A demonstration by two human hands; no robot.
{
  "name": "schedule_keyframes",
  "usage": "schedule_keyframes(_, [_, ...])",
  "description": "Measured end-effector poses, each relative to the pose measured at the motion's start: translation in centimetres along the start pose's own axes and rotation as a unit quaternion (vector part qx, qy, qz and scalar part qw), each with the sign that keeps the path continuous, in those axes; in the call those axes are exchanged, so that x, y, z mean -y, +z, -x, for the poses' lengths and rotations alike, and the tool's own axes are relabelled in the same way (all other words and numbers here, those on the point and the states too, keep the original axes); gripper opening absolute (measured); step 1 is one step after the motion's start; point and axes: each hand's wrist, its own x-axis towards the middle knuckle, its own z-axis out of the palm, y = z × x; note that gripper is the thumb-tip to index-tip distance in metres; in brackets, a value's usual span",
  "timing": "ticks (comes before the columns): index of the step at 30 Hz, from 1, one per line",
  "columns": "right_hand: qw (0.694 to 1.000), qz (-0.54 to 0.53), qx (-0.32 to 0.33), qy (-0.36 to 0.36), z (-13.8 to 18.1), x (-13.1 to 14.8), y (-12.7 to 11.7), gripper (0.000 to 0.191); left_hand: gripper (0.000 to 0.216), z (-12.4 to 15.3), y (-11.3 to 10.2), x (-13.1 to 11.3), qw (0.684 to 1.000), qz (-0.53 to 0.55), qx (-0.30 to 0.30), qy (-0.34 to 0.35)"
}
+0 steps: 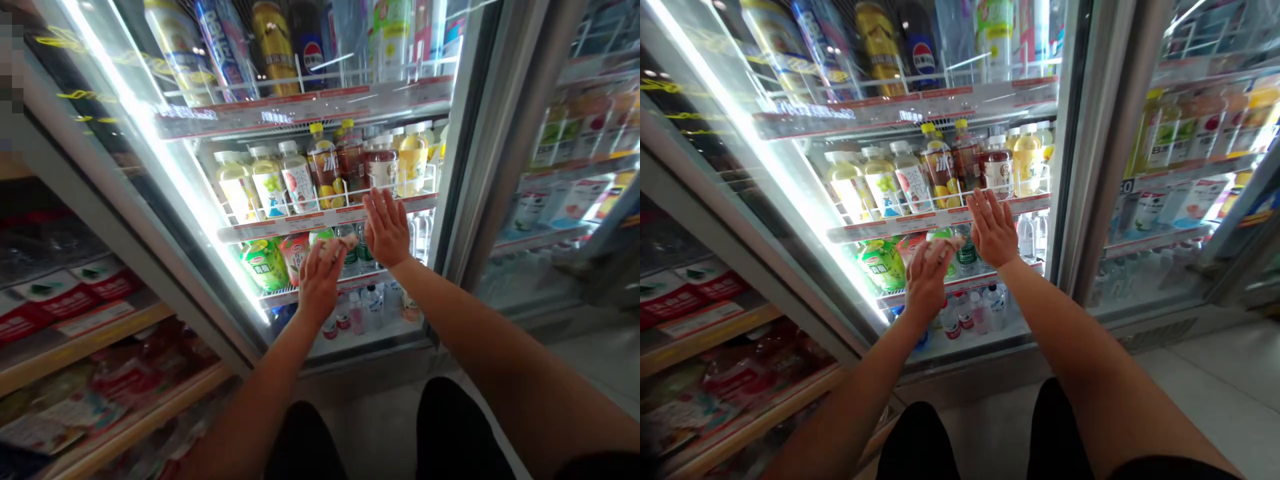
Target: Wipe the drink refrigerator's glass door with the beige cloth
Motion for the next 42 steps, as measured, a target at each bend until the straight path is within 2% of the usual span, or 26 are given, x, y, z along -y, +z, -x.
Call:
schedule_keyframes(3, [1.0, 0.021, 0.005, -0.002, 0.1, 0.0, 0.1, 0.061, 0.061, 0.5, 0.6, -0.8, 0.997, 0.036, 0.039, 0.054])
schedule_keyframes(7, [0.999, 0.039, 0.017, -0.006, 0.2, -0.1, 0.0, 0.061, 0.058, -2.5, 0.6, 0.1, 1.0, 0.01, -0.018, 0.011])
schedule_keyframes(9, [0.999, 0.04, 0.02, -0.005, 0.3, -0.2, -0.1, 0.062, 0.057, -3.2, 0.7, 0.2, 0.999, -0.005, -0.046, -0.016])
schedule_keyframes(12, [0.999, 0.035, 0.02, -0.007, 0.4, -0.2, 0.0, 0.063, 0.056, -1.1, 1.1, -0.8, 0.999, -0.006, -0.044, -0.02])
schedule_keyframes(15, [1.0, 0.025, 0.011, -0.008, 0.6, -0.3, 0.2, 0.064, 0.058, 2.0, 1.0, -1.1, 1.0, 0.01, 0.0, 0.026])
schedule_keyframes(18, [1.0, 0.002, -0.008, -0.014, 0.6, -0.3, 0.2, 0.063, 0.059, 2.1, -0.1, 0.9, 1.0, 0.0, 0.002, 0.029])
schedule_keyframes(21, [0.999, -0.032, -0.013, -0.005, 0.5, -0.2, 0.1, 0.062, 0.055, -0.3, -1.4, 3.9, 0.997, -0.025, -0.055, -0.04])
schedule_keyframes(24, [0.999, -0.047, -0.014, 0.002, 0.5, 0.0, 0.0, 0.062, 0.052, -1.1, -2.0, 4.8, 0.994, -0.028, -0.074, -0.08])
schedule_keyframes(26, [0.999, -0.044, -0.02, 0.002, 0.6, 0.2, -0.1, 0.061, 0.051, -0.1, -1.9, 4.1, 0.995, -0.026, -0.062, -0.069])
schedule_keyframes(28, [0.999, -0.039, -0.022, 0.005, 0.7, 0.4, -0.2, 0.062, 0.052, 1.3, -1.7, 3.3, 0.999, -0.018, -0.03, -0.027])
schedule_keyframes(31, [0.999, -0.036, -0.008, -0.001, 0.9, 0.3, -0.7, 0.063, 0.051, 1.7, -2.0, 3.6, 1.0, 0.0, 0.006, 0.016])
schedule_keyframes(35, [0.998, -0.04, -0.001, -0.048, 1.1, -0.5, -2.3, 0.067, 0.047, -1.3, -3.1, 6.4, 0.999, 0.001, -0.027, -0.047])
schedule_keyframes(37, [0.996, -0.042, -0.01, -0.076, 0.5, -0.4, -3.3, 0.069, 0.051, -2.4, -3.3, 7.1, 0.997, 0.005, -0.045, -0.068])
schedule_keyframes(39, [0.992, -0.05, -0.004, -0.119, -0.5, 0.6, -4.3, 0.074, 0.058, -2.7, -2.9, 6.6, 0.996, 0.023, -0.055, -0.066])
schedule_keyframes(42, [0.972, -0.063, 0.048, -0.221, -2.4, 4.1, -4.9, 0.078, 0.069, -1.9, -1.8, 4.9, 0.993, 0.056, -0.082, -0.066])
